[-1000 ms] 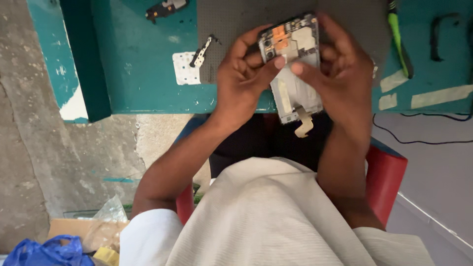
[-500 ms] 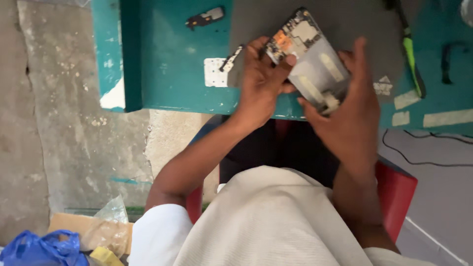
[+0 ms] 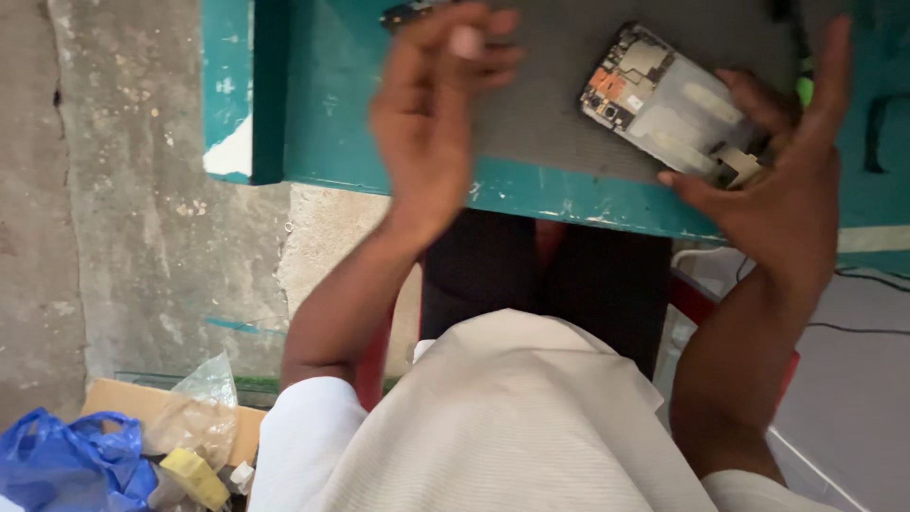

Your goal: The person cleans the interior of a disassembled smartphone chassis using a small brush, then places the motherboard back into the frame and secures it with a screwdriver. The person works on a cluttered workbench with various tools and electronic parts visible.

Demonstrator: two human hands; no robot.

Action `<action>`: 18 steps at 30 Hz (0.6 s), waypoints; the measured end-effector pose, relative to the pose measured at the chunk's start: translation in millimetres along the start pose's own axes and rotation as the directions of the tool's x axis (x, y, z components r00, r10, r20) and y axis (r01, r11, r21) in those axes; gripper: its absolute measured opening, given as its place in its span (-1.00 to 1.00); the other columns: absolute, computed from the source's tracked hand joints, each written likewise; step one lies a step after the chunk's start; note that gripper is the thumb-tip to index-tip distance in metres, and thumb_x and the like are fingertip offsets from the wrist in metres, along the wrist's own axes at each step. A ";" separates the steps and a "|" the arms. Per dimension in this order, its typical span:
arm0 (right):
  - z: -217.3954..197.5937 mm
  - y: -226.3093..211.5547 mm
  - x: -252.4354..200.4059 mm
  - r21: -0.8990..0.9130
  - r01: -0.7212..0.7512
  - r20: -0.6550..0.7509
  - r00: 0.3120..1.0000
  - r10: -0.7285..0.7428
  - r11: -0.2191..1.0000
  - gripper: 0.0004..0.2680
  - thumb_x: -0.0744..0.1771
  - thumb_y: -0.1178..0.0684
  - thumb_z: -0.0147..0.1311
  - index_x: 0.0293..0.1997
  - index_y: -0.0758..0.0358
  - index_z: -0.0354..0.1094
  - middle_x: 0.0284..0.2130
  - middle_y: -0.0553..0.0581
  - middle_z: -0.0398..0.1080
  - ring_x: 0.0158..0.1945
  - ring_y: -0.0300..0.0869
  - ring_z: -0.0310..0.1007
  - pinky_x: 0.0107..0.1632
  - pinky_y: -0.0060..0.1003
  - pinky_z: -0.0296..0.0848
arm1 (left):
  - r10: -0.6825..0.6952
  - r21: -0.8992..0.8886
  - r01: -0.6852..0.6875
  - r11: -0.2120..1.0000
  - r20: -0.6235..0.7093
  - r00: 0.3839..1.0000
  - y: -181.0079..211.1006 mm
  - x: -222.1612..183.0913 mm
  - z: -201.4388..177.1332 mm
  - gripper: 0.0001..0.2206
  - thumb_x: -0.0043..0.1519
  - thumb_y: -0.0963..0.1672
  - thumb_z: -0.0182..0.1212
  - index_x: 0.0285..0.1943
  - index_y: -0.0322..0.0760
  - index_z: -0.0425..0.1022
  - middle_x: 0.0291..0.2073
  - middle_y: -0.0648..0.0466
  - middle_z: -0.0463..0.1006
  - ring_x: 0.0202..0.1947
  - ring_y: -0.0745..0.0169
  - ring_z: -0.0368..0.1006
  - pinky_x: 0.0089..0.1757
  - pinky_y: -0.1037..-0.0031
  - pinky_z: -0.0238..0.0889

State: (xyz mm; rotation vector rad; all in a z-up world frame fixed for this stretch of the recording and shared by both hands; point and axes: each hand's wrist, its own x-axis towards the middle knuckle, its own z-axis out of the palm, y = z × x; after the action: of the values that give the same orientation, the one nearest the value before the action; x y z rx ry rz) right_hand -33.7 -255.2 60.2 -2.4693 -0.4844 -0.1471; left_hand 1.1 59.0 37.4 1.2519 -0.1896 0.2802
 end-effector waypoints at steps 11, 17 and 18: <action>-24.2 12.6 -10.5 0.230 0.045 0.148 0.986 -0.081 0.972 -0.01 0.08 0.19 0.49 0.59 0.20 -0.36 0.23 0.31 0.43 0.38 0.08 0.37 0.51 0.03 0.18 | 0.191 0.559 -0.235 0.795 0.136 0.972 5.2 11.0 10.3 -0.90 0.48 -0.24 0.27 0.13 -0.35 0.57 -0.09 0.01 0.63 -0.32 0.44 0.51 -0.28 0.67 0.36; -14.4 17.0 0.6 0.135 -0.018 0.145 0.989 -0.002 0.991 -0.06 0.14 0.02 0.53 0.60 0.22 -0.27 0.30 0.13 0.44 0.45 -0.03 0.38 0.53 -0.08 0.20 | 0.237 0.577 -0.376 0.725 0.304 0.923 0.7 14.0 26.2 -0.85 0.39 -0.29 0.34 0.09 -0.35 0.56 -0.04 -0.03 0.60 -0.13 0.24 0.61 -0.23 0.56 0.48; -13.6 18.0 4.6 0.145 -0.027 0.149 0.989 0.005 0.989 -0.06 0.14 0.01 0.53 0.60 0.23 -0.27 0.30 0.13 0.43 0.45 -0.03 0.37 0.51 -0.09 0.20 | 0.239 0.581 -0.390 0.714 0.322 0.916 1.9 14.6 29.0 -0.84 0.39 -0.30 0.34 0.09 -0.35 0.55 -0.03 -0.04 0.60 -0.10 0.20 0.62 -0.21 0.53 0.51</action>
State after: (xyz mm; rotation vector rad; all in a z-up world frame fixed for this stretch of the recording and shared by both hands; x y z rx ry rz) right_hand -22.6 -275.2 62.3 -2.3491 -0.5193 0.0774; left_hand 14.7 33.4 52.3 1.9413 -0.5471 0.5324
